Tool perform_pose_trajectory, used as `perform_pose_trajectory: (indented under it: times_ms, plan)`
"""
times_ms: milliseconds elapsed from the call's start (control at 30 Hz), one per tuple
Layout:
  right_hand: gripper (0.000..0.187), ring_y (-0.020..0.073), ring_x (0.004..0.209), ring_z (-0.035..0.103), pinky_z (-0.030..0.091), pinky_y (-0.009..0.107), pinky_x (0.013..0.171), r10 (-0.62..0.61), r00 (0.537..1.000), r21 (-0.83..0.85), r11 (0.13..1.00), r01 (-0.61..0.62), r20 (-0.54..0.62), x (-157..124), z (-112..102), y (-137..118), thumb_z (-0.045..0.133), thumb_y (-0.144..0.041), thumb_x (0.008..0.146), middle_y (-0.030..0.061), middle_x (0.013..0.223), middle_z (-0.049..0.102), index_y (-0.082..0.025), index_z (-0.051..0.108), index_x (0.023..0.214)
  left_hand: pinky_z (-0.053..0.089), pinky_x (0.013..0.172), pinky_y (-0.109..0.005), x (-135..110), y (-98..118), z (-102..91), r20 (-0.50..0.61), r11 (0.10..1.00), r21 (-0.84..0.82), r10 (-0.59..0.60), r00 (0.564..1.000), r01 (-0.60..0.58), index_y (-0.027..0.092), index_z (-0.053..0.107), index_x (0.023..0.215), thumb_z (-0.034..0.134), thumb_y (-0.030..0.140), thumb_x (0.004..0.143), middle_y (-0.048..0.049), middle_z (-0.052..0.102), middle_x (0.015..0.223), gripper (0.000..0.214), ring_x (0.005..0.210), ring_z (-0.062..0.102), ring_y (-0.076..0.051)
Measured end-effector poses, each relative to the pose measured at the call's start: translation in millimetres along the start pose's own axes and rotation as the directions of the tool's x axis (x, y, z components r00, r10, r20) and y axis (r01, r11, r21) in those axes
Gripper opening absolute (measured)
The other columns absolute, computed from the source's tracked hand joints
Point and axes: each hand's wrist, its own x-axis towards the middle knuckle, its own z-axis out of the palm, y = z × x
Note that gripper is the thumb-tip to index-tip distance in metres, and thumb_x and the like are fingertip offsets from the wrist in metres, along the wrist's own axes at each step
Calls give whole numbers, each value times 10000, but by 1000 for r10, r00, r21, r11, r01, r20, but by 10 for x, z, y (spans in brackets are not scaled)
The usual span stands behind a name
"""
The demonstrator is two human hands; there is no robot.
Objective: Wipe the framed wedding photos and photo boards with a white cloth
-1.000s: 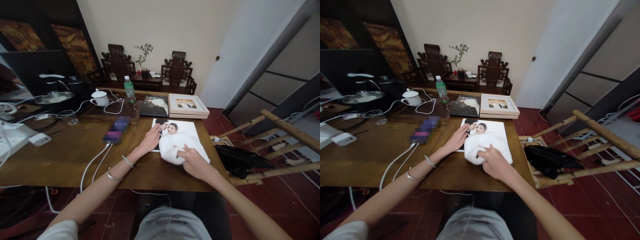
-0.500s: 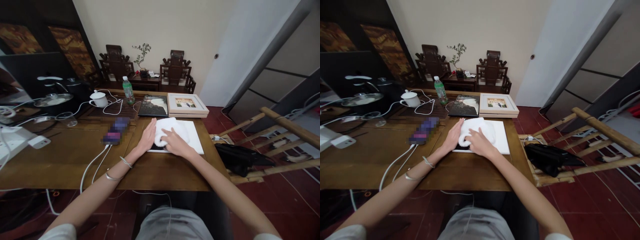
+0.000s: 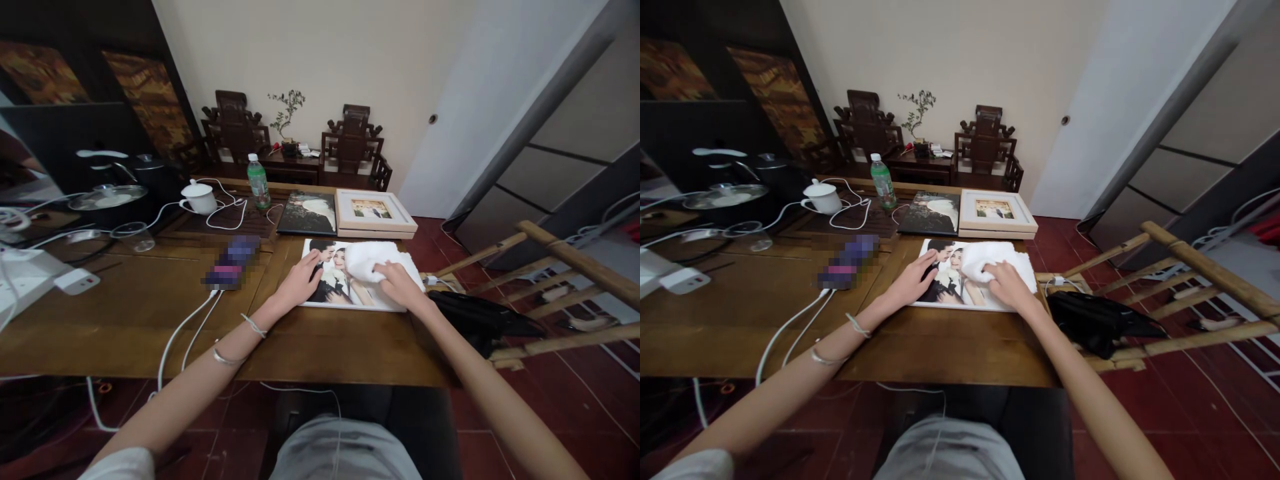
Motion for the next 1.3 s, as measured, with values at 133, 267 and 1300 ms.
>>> perform_pose_trajectory:
  times_ms: [133,267,1300]
  plan:
    - [403,256,893,636,425,307,839,108,991,-18,994,-110,-78,418,105,13,373,-65,685,124,988,725,-147,673,942,317,1140,-465,0,-25,27,-3,1000,-4,-16,1000,16,120,485,1344,362,289,946,-158,430,1470,450,1393,361,-258]
    - [369,233,861,635,425,257,765,77,997,144,987,-72,-28,887,173,-274,396,-89,703,82,969,734,-162,686,919,310,1143,-482,4,-41,23,0,1000,-17,-18,1000,18,121,476,1353,329,260,951,-150,435,1466,450,1394,357,-260]
    - [360,262,1278,506,222,542,1154,-75,996,186,980,65,48,-1090,-35,-123,385,-30,540,66,1421,502,-219,606,753,242,1149,-515,-13,-49,116,-21,996,-33,-85,996,85,138,354,1422,309,299,959,-161,325,1531,493,1457,201,-254]
